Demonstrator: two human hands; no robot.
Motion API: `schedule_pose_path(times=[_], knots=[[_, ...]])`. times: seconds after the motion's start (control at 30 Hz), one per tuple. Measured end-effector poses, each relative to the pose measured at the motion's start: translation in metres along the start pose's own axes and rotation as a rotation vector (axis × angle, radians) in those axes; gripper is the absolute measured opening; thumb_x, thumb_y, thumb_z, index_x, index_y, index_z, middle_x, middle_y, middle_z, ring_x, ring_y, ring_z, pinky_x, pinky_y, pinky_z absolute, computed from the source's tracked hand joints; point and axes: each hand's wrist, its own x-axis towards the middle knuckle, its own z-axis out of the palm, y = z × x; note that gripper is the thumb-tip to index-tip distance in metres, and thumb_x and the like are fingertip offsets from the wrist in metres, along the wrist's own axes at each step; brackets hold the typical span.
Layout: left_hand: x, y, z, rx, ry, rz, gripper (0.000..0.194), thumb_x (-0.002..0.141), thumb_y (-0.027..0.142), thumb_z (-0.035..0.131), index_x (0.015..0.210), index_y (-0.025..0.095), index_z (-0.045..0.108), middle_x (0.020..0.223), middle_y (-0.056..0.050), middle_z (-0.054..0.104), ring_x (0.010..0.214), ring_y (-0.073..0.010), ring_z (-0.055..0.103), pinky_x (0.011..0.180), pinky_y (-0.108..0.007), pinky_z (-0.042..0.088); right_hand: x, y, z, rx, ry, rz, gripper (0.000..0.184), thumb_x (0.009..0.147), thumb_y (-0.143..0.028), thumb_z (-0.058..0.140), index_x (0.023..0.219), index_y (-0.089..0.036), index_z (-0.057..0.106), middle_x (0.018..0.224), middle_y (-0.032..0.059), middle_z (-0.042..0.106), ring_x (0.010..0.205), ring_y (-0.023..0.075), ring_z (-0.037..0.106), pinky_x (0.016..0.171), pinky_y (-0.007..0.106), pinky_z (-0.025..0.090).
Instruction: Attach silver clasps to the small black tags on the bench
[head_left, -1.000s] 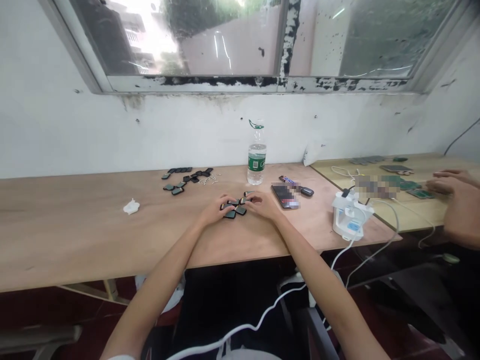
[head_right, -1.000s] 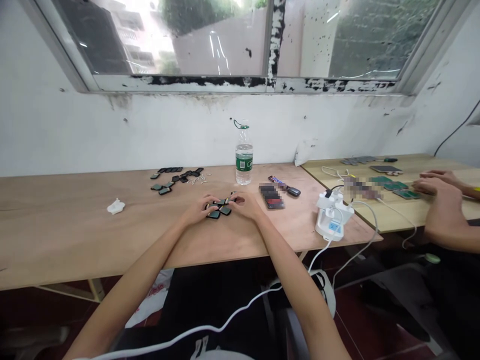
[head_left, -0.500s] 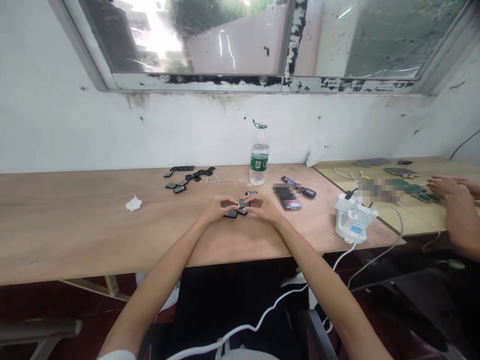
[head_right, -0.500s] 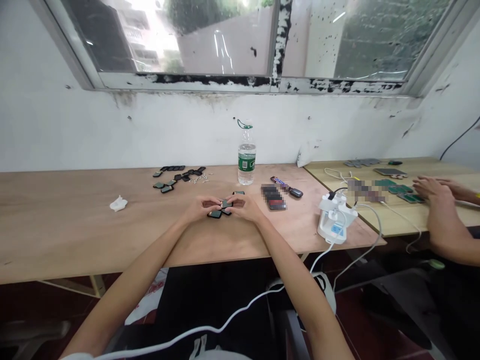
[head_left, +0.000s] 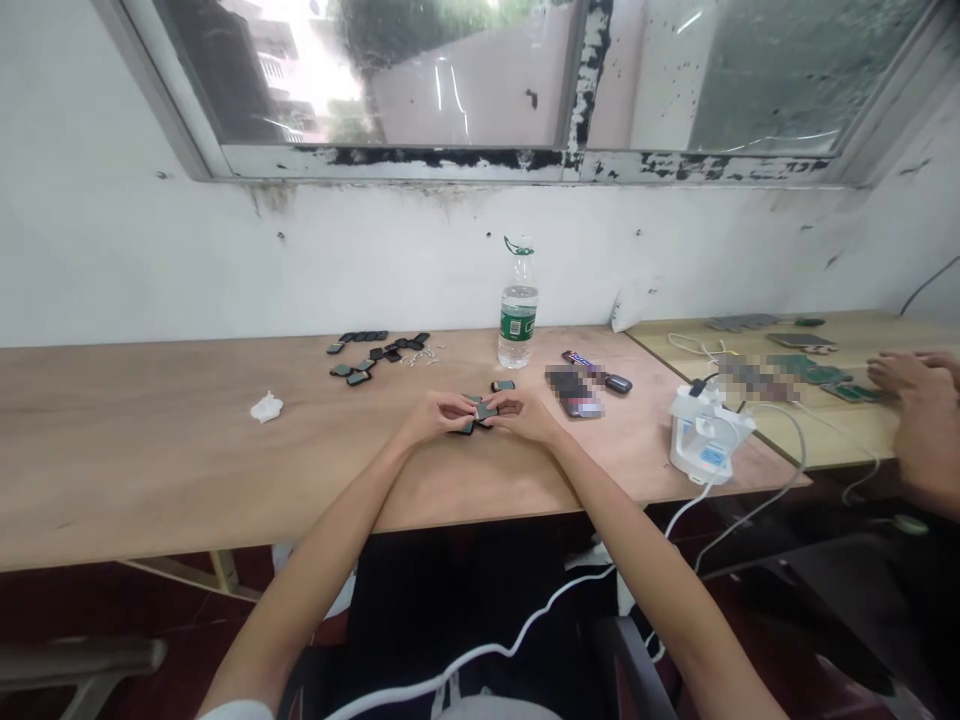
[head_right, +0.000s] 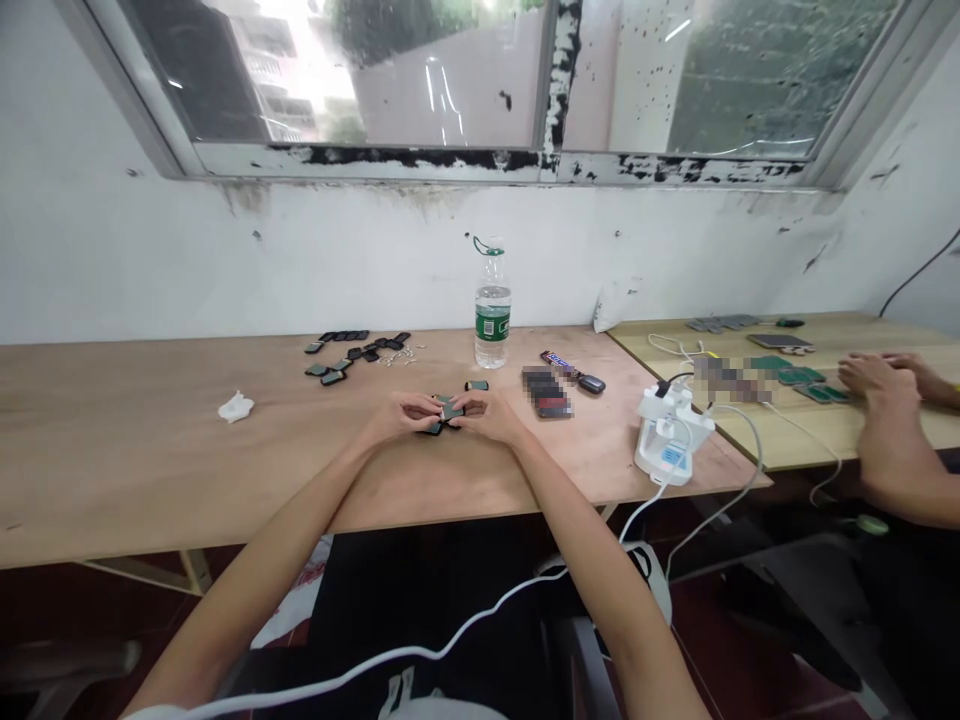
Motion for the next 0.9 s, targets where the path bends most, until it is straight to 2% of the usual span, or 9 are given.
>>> schedule_pose_path(times=[0.2,0.37,0.57,0.73,0.9], knots=[[-0.001,-0.003,0.001,0.091,0.007,0.022,0.035,0.077,0.043,0.086,0.097,0.014,0.086,0.116,-0.018,0.081,0.092,-0.0271,0.081,0.085,-0.038,0.069,0.000,0.003,-0.001,-0.001,-0.008,-0.019,0.044,0.065,-0.050,0.097,0.091,-0.020,0.080,0.118,0.0120,0.080,0.106,0.0290,0.079,0.101,0.047,0.065],[-0.001,0.004,0.003,0.159,-0.017,0.049,0.035,0.079,0.040,0.083,0.104,0.016,0.083,0.108,-0.015,0.082,0.088,-0.0266,0.081,0.083,-0.039,0.069,0.000,0.002,0.000,-0.018,0.001,-0.011,0.043,0.065,-0.050,0.097,0.092,-0.021,0.081,0.121,0.0117,0.079,0.108,0.0299,0.079,0.103,0.049,0.063],[0.003,0.001,0.004,0.325,-0.014,0.213,0.025,0.081,0.032,0.078,0.102,0.022,0.086,0.113,-0.013,0.081,0.085,-0.0244,0.079,0.079,-0.036,0.068,0.000,-0.001,0.001,0.014,0.012,0.010,0.045,0.063,-0.051,0.098,0.092,-0.021,0.082,0.117,0.0109,0.080,0.106,0.0290,0.079,0.102,0.048,0.064],[0.001,-0.002,0.002,0.302,-0.027,0.133,0.025,0.087,0.032,0.073,0.106,0.022,0.087,0.118,-0.014,0.081,0.090,-0.0253,0.079,0.079,-0.033,0.066,0.001,0.000,0.000,0.009,0.023,0.016,0.042,0.063,-0.048,0.098,0.090,-0.021,0.082,0.116,0.0111,0.081,0.103,0.0292,0.079,0.101,0.048,0.064],[-0.001,0.016,0.001,0.212,-0.072,0.051,0.030,0.091,0.040,0.071,0.110,0.022,0.086,0.119,-0.013,0.080,0.099,-0.0261,0.078,0.085,-0.032,0.065,0.001,0.000,-0.002,-0.004,0.019,0.014,0.041,0.064,-0.047,0.098,0.091,-0.021,0.082,0.118,0.0115,0.080,0.104,0.0295,0.079,0.101,0.049,0.064]])
